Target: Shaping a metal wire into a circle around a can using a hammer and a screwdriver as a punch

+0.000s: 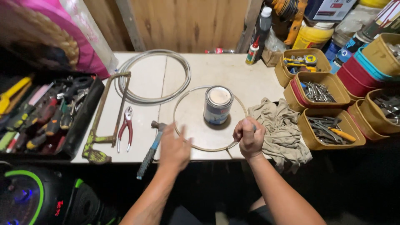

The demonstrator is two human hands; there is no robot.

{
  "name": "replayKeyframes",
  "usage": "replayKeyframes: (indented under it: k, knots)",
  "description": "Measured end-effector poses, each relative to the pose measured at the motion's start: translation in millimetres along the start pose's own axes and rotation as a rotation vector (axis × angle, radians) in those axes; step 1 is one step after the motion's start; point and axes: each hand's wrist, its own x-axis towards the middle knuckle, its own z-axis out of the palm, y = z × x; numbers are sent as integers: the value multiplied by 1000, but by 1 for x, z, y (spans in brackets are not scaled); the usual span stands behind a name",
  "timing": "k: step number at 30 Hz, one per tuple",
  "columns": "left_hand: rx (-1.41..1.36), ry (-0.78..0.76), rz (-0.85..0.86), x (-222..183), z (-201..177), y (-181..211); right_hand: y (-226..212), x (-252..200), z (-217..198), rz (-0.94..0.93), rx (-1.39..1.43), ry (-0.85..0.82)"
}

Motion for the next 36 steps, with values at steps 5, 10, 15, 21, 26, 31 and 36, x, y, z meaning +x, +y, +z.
replayKeyframes:
  k: [5,10,15,21,26,31,36]
  knots:
    - [364,-259,-279,-32,-61,-37,-1,2,2,78,-70,10]
    - [362,-661,-526,-10,-106,-39,-2,7,4,100,-187,-52]
    - [38,-633,-917,57,-169,9,6,11,3,170,-168,-137]
    - [-249,-167,-41,126,-241,115,11,10,2,193,-258,-120]
    - [-290,50,329,153,-252,181,17,8,3,187,-280,-103]
    - [0,-879,1,142,-209,185,0,7,6,184,-167,-183]
    - [-177,-70,283,146,-230,183,20,8,4,204,-361,-98]
